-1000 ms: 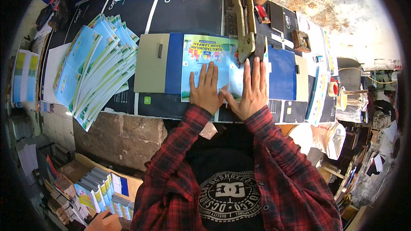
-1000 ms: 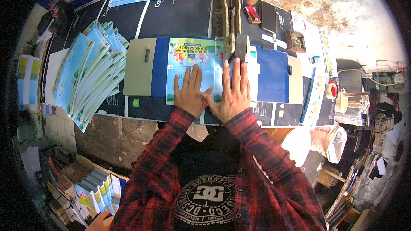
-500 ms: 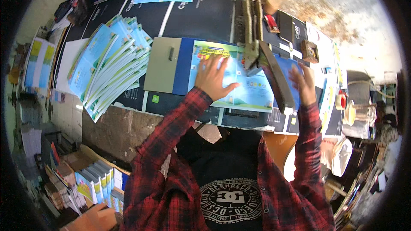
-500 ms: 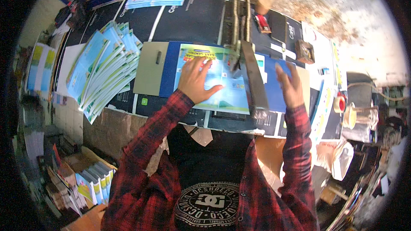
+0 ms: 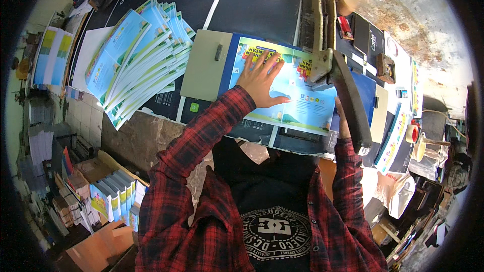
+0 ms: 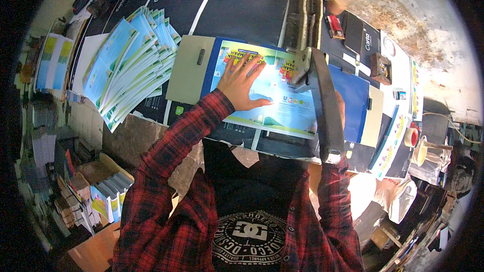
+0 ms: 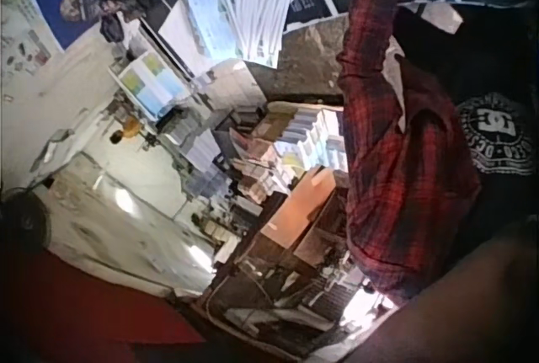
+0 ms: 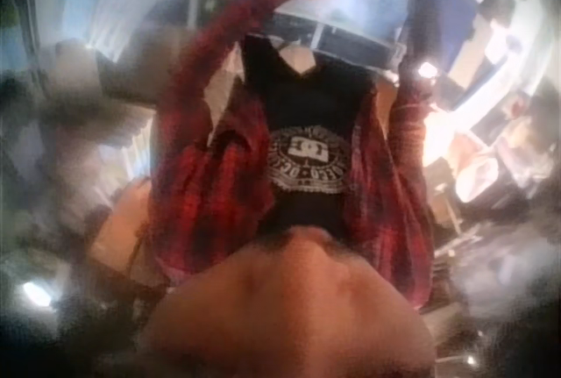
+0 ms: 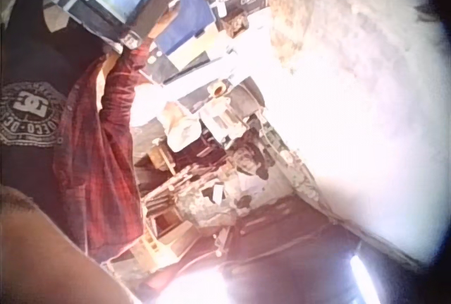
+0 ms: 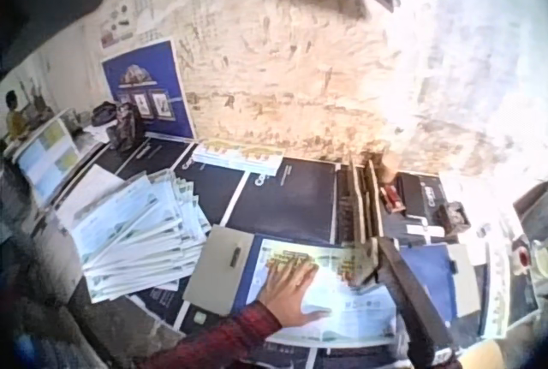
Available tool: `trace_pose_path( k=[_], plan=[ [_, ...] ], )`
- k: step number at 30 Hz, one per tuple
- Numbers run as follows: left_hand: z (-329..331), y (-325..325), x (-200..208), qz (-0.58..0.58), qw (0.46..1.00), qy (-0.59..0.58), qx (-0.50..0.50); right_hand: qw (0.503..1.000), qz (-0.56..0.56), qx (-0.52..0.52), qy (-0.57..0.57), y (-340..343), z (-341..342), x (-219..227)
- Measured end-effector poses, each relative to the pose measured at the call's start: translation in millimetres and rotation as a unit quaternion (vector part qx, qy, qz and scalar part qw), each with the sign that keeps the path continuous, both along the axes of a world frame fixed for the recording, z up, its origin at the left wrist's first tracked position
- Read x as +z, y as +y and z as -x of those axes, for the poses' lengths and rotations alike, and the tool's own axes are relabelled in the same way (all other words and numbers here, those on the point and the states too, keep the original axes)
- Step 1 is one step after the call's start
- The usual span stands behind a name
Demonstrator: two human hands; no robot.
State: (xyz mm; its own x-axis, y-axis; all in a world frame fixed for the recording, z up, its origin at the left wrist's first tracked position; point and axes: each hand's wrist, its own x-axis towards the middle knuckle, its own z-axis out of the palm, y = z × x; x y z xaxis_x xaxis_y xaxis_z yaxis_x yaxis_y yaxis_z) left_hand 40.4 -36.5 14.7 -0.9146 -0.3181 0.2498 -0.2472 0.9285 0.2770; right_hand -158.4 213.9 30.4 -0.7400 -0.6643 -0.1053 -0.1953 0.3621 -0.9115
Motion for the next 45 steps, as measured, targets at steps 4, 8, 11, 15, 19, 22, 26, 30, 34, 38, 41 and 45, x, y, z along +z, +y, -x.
trace_pose_path(
  k=[4,8,11,15,19,22,26,30,34,38,41,45],
  plan=[
    [-14,-13,3,0.001,1.0,-0.013,0.007,0.998,0.042,0.005,-0.053,-7,-5,-10],
    [-24,-24,6,0.01,1.0,-0.024,0.01,0.992,0.017,-0.023,-0.122,-8,-9,-17],
    [-32,-28,5,0.01,0.999,-0.034,0.018,0.989,0.055,-0.037,-0.132,-28,-32,-2],
    [-28,-12,8,0.033,0.999,-0.012,0.026,0.993,0.035,-0.033,-0.111,-21,-23,-3],
    [-31,60,13,-0.012,1.0,-0.019,0.02,0.991,0.059,-0.014,-0.122,-21,-26,-5],
    [-29,80,5,-0.026,0.999,-0.032,0.033,0.991,0.058,-0.022,-0.116,-24,-28,-12],
    [-24,81,1,-0.021,0.998,-0.036,0.036,0.999,-0.021,0.03,0.018,-12,13,-18],
    [-30,77,-2,-0.022,0.997,-0.047,0.053,0.998,-0.025,-0.003,0.066,-54,-14,153],
    [-26,78,-4,-0.006,0.998,-0.03,0.052,0.955,0.059,0.138,0.254,-79,-37,221],
    [-27,78,-5,0.006,0.998,-0.033,0.05,0.923,-0.098,0.199,0.315,-91,-67,197],
    [-26,82,4,-0.023,0.998,-0.034,0.038,0.884,-0.152,0.169,0.408,-66,-92,160],
    [-26,80,6,-0.013,0.998,-0.056,0.036,0.866,-0.167,0.109,0.459,-50,-122,82]
  ],
)
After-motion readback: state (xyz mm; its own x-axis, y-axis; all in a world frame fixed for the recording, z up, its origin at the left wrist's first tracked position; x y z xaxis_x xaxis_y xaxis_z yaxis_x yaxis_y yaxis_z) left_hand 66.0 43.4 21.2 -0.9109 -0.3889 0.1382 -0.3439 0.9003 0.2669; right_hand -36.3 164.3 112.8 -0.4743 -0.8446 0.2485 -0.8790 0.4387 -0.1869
